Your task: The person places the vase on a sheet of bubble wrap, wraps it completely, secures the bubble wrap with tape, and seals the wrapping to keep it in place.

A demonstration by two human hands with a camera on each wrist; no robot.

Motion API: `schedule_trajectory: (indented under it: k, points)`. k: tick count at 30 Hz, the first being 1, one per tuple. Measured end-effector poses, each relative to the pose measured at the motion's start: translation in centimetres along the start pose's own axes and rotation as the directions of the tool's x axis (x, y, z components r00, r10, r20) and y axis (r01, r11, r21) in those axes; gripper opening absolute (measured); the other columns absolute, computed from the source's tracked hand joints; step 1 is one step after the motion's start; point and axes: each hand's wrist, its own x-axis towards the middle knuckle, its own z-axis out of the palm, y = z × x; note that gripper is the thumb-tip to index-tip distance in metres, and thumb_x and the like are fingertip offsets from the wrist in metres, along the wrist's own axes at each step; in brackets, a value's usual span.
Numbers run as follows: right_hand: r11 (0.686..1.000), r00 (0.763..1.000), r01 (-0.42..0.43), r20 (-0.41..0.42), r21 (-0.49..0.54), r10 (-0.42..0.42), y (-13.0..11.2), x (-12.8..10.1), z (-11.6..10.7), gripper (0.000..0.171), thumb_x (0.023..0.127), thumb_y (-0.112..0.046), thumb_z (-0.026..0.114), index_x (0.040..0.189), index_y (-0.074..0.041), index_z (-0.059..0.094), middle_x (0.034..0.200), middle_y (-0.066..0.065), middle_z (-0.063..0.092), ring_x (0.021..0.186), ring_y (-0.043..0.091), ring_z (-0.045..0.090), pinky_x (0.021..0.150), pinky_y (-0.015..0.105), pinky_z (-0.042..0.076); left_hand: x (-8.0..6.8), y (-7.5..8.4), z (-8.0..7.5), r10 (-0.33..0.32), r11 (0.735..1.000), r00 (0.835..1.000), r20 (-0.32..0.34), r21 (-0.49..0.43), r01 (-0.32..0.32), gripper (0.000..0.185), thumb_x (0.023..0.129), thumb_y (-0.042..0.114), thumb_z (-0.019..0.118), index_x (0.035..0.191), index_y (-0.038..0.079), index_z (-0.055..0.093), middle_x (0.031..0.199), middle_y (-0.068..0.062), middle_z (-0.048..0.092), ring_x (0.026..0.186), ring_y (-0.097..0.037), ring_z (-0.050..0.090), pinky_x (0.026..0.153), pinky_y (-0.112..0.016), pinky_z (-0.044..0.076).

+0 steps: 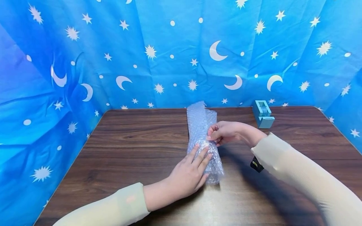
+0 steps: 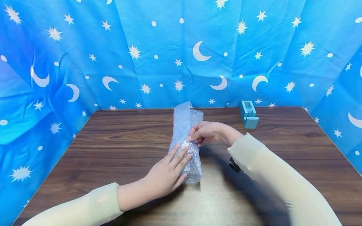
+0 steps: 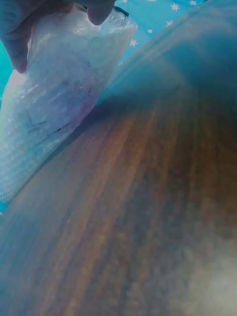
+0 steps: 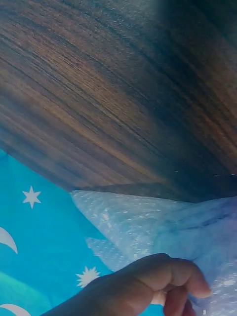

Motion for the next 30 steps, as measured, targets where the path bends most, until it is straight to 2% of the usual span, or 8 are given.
schedule_trajectory:
  k: [6, 10, 16, 23, 27, 30]
  points:
    - [0.997, 0.995, -0.072, -0.071, -0.003, 0.071, 0.2, 0.0, 0.2, 0.035, 0.105, -0.013, 0.056, 0.07, -0.017, 0.052, 0.065, -0.005, 0.048, 0.064, 0.008, 0.046, 0.074, 0.027, 0.057, -0.2, -0.1, 0.0, -0.007, 1.0, 1.0, 0.002, -0.023, 0.007, 0.06, 0.099, 0.045, 0.06, 0.146, 0.007, 0.055, 0.154, -0.016, 0.053, 0.141, -0.039, 0.053, 0.111, -0.038, 0.052]
    - [0.996, 0.993, -0.092, -0.072, 0.01, 0.092, 1.0, -0.1, 0.2, 0.042, 0.107, -0.017, 0.053, 0.065, -0.018, 0.052, 0.061, -0.006, 0.048, 0.063, 0.007, 0.047, 0.078, 0.03, 0.059, -0.2, -0.1, -0.1, -0.004, 1.0, 1.0, -0.006, -0.031, 0.004, 0.059, 0.099, 0.045, 0.061, 0.145, 0.008, 0.057, 0.153, -0.016, 0.054, 0.141, -0.039, 0.054, 0.112, -0.038, 0.051]
    - [0.997, 0.999, -0.037, 0.0, 0.062, 0.037, 2.3, -0.1, -0.3, 0.034, 0.109, -0.012, 0.045, 0.077, -0.019, 0.056, 0.07, -0.005, 0.053, 0.071, 0.008, 0.05, 0.082, 0.028, 0.058, -0.2, 0.0, -0.2, -0.009, 0.999, 1.0, 0.009, -0.042, 0.01, 0.059, 0.099, 0.044, 0.06, 0.146, 0.008, 0.056, 0.154, -0.016, 0.054, 0.141, -0.039, 0.053, 0.111, -0.038, 0.052]
    - [0.997, 1.0, -0.003, 0.021, 0.081, 0.001, 2.8, -0.1, -0.4, 0.03, 0.109, -0.011, 0.044, 0.082, -0.019, 0.056, 0.073, -0.005, 0.054, 0.074, 0.009, 0.051, 0.085, 0.029, 0.057, -0.2, -0.2, -0.2, -0.023, 0.997, 1.0, 0.006, -0.072, 0.023, 0.058, 0.1, 0.042, 0.061, 0.146, 0.007, 0.056, 0.154, -0.017, 0.053, 0.141, -0.04, 0.053, 0.109, -0.039, 0.054]
    - [0.995, 0.999, 0.027, 0.035, 0.093, -0.03, 3.1, -0.2, -0.4, 0.024, 0.108, -0.007, 0.044, 0.088, -0.017, 0.053, 0.077, -0.004, 0.054, 0.078, 0.009, 0.053, 0.087, 0.029, 0.056, -0.2, -0.3, -0.2, -0.031, 0.994, 0.999, 0.017, -0.103, 0.033, 0.059, 0.1, 0.041, 0.06, 0.147, 0.006, 0.054, 0.155, -0.018, 0.051, 0.141, -0.041, 0.053, 0.107, -0.039, 0.055]
    - [0.993, 0.999, 0.026, 0.038, 0.114, -0.031, 3.6, -0.3, -0.3, 0.023, 0.108, -0.008, 0.044, 0.089, -0.018, 0.052, 0.078, -0.005, 0.053, 0.078, 0.008, 0.053, 0.086, 0.029, 0.055, -0.2, -0.5, -0.3, -0.038, 0.986, 0.999, 0.037, -0.164, 0.044, 0.06, 0.1, 0.039, 0.061, 0.148, 0.005, 0.053, 0.157, -0.019, 0.049, 0.143, -0.043, 0.05, 0.108, -0.042, 0.054]
